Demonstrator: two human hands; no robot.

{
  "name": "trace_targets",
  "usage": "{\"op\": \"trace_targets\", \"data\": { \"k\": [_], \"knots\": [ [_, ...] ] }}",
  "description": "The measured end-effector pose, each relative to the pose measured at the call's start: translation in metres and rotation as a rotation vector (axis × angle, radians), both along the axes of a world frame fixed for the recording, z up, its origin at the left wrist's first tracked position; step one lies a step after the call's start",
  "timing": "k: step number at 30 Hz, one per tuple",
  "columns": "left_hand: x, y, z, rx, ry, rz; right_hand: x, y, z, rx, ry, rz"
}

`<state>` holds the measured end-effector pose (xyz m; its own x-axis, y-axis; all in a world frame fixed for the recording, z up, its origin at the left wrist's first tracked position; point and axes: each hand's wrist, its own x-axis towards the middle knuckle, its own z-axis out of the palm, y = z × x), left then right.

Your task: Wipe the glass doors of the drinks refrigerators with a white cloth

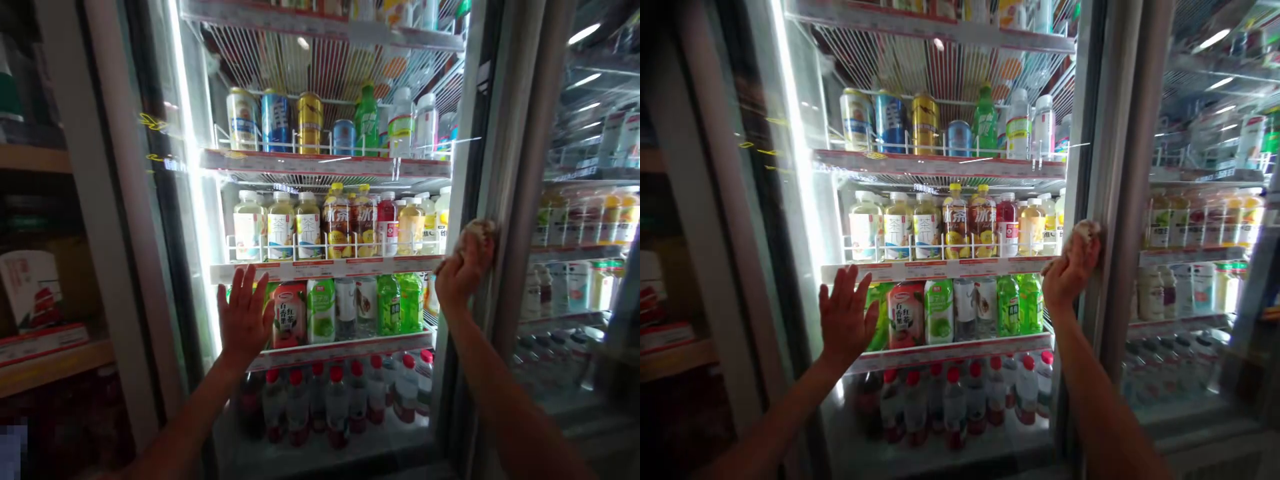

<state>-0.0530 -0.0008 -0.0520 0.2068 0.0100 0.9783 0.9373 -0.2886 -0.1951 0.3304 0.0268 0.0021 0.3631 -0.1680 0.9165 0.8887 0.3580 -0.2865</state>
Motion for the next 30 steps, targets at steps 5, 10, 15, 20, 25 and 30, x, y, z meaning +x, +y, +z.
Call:
{"op": "trace_targets", "data": {
  "k": [5, 10, 15, 20, 25, 30],
  "knots": [
    [0.001, -0.003, 0.001, 0.027, -0.001, -0.017, -0.051, -0.016, 0.008, -0.097, -0.347, 0.018],
    [-0.012, -0.014, 0.032, 0.06, -0.007, -0.031, -0.042, -0.016, 0.016, -0.099, -0.467, -0.019],
    [-0.024, -0.011, 0.092, 0.079, -0.131, 0.022, -0.014, 0.003, 0.061, 0.087, -0.036, -0.031],
    [-0.018, 0.002, 0.115, 0.057, -0.214, 0.043, -0.097, -0.019, 0.045, -0.068, -0.654, 0.004],
    [-0.016, 0.004, 0.111, 0.031, -0.215, 0.018, -0.059, -0.015, 0.051, -0.036, -0.45, -0.067],
    [-0.015, 0.006, 0.111, 0.047, -0.231, -0.004, -0.028, 0.003, 0.104, 0.083, -0.035, -0.044]
  ]
}}
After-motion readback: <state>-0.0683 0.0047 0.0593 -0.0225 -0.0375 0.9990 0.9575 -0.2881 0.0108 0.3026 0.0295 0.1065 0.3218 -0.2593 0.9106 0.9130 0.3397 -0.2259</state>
